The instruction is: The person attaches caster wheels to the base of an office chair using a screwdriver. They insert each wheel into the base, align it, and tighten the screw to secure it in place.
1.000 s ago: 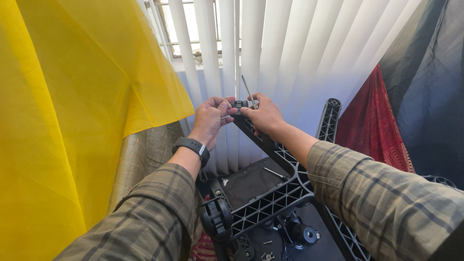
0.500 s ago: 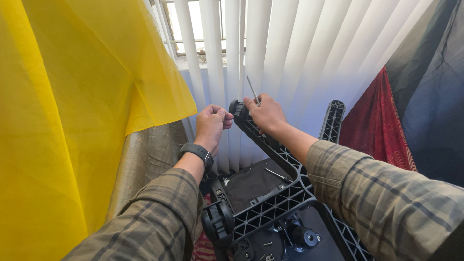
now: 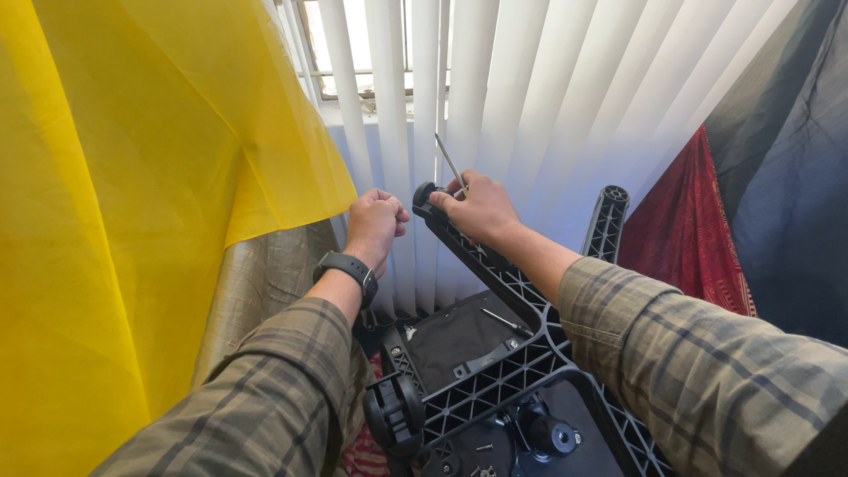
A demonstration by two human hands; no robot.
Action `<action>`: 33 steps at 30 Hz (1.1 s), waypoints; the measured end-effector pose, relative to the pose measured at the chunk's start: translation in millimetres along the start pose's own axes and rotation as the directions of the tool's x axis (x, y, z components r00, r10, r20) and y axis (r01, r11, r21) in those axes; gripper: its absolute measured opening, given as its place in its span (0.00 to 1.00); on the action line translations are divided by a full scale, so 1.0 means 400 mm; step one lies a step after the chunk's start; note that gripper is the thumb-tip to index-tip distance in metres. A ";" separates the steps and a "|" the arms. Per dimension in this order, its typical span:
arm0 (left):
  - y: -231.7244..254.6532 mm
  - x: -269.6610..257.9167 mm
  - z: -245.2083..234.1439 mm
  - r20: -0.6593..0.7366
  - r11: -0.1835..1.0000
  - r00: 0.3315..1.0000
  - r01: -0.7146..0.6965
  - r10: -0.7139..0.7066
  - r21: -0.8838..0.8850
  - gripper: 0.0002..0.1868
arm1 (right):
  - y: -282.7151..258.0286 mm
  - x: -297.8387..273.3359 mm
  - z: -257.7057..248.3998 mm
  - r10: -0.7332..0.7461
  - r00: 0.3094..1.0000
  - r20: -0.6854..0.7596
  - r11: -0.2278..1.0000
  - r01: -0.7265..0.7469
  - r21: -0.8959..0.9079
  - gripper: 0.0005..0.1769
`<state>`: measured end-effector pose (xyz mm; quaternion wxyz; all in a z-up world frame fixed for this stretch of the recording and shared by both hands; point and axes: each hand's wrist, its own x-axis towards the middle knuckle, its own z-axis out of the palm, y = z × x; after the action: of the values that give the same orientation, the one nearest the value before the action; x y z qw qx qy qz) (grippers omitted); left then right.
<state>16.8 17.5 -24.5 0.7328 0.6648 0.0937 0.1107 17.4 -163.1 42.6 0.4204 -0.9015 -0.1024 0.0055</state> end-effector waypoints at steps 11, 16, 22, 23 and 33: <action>0.020 0.083 -0.076 0.074 0.985 0.995 0.048 -0.061 0.164 0.06 | -0.002 0.015 -0.008 0.100 0.994 0.033 0.994 -0.101 0.041 0.23; -0.057 0.085 -0.116 -0.036 0.887 0.985 0.167 -0.168 0.431 0.06 | 0.004 0.026 -0.010 0.115 0.992 0.060 0.991 -0.119 0.062 0.24; -0.112 0.049 -0.171 0.184 0.669 0.974 -0.051 -0.130 0.742 0.30 | 0.019 0.023 -0.011 0.142 0.985 0.093 0.984 -0.151 0.090 0.24; -0.109 0.037 -0.174 0.242 0.691 0.947 -0.030 -0.211 0.722 0.27 | 0.021 0.019 -0.013 0.129 0.988 0.088 0.987 -0.137 0.083 0.23; 0.041 -0.065 -0.122 0.269 0.708 0.941 -0.046 -0.206 0.705 0.38 | -0.002 -0.161 -0.033 0.143 0.969 0.203 0.989 -0.134 -0.054 0.22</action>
<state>-22.5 58.1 -13.3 0.4343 0.8968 0.0345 -0.0778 -44.6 -184.7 46.7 0.3880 -0.9092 -0.0824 0.1264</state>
